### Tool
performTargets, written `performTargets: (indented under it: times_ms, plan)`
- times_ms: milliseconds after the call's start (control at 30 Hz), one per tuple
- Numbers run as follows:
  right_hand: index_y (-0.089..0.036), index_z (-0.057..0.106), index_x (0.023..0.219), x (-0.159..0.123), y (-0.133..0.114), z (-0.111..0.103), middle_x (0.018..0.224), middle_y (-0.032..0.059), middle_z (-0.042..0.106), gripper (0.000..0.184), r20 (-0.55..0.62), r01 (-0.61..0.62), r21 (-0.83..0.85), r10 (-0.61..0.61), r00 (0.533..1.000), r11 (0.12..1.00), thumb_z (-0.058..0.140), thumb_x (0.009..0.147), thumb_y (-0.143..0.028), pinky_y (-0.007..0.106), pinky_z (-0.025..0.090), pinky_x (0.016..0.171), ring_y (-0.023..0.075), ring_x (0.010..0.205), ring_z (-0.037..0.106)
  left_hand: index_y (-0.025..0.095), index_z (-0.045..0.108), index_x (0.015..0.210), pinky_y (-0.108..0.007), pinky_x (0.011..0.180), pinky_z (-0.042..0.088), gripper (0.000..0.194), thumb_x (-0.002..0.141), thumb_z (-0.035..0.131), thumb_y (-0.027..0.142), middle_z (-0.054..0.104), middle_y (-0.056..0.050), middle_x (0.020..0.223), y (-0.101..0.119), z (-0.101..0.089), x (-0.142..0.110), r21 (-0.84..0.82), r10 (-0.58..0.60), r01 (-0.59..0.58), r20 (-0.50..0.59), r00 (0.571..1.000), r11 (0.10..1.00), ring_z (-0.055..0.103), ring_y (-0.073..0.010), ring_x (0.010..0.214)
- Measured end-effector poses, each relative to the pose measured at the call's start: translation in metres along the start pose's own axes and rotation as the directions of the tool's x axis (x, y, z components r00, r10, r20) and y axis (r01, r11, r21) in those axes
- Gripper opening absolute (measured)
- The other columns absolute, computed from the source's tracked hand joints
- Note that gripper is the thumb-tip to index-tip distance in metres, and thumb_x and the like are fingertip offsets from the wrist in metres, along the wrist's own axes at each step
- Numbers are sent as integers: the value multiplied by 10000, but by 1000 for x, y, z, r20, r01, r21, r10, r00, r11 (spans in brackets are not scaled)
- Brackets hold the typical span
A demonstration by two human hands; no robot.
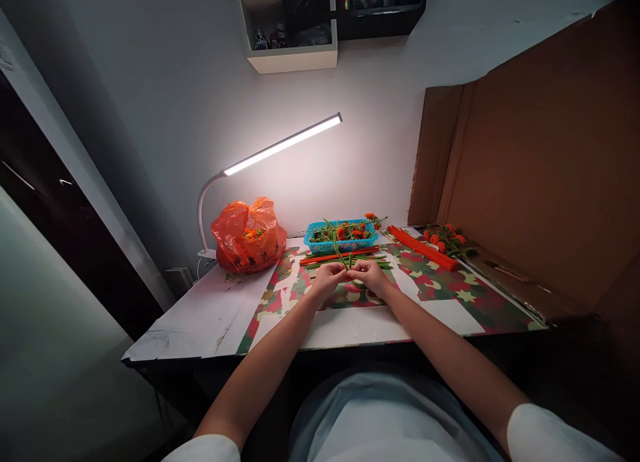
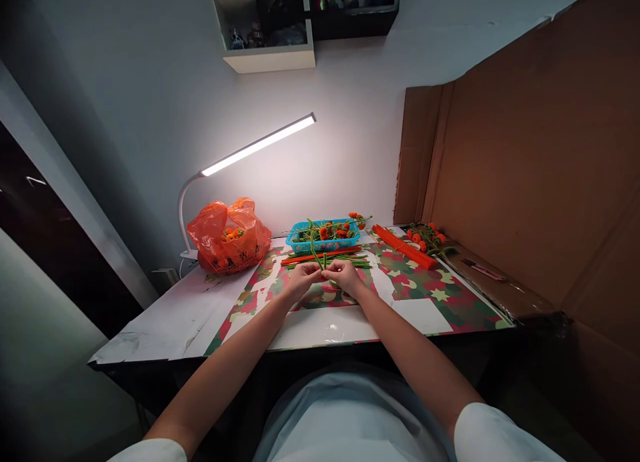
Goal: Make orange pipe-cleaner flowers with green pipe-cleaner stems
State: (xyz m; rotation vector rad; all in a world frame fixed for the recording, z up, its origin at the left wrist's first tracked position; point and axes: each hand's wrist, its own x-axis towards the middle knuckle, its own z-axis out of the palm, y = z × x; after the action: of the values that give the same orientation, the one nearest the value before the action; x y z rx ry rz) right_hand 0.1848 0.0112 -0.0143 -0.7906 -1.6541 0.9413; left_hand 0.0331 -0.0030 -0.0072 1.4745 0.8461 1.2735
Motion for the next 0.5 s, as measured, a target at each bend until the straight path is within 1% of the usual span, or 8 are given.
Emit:
performTargets:
  times_ms: [100,233,300,367,500]
  plan:
    - [-190,492,517,1,2,0,511,-50,438,362,2,-15,-3,15,1000,1000,685,626,-477,240,311,472,93,474,381,150,598,527,-236,574,461,337,576,785,426,531,31,512,2,0,-1,-6,-14,14,5,1000,1000,510,-105,525]
    - [-183,539,550,1,5,1,557,-25,514,333,-18,10,-41,-11,1000,999,668,647,-475,243,348,486,107,500,441,141,624,551,-283,690,510,291,611,759,392,583,7,575,5,-1,-2,-42,-44,45,24,999,998,562,-126,605]
    - [-181,563,568,1,6,1,583,-11,543,315,-32,37,-76,-39,999,996,654,670,-465,246,363,495,118,520,471,136,642,575,-305,738,521,291,646,734,403,609,-13,624,5,-1,-3,-70,-55,56,23,998,996,581,-134,647]
    - [-182,571,572,0,6,2,588,-5,549,294,-45,71,-122,-77,996,990,639,697,-439,248,370,499,127,532,487,130,663,607,-314,751,526,302,659,732,420,624,-27,650,5,-2,-3,-94,-61,62,16,998,994,590,-138,664]
    - [-189,571,568,-4,2,4,616,6,559,235,-66,176,-245,-198,978,953,634,728,-348,263,390,558,150,599,518,120,687,638,-319,730,524,334,600,790,435,633,-33,640,4,-3,-2,-120,-67,65,-11,998,991,595,-144,646]
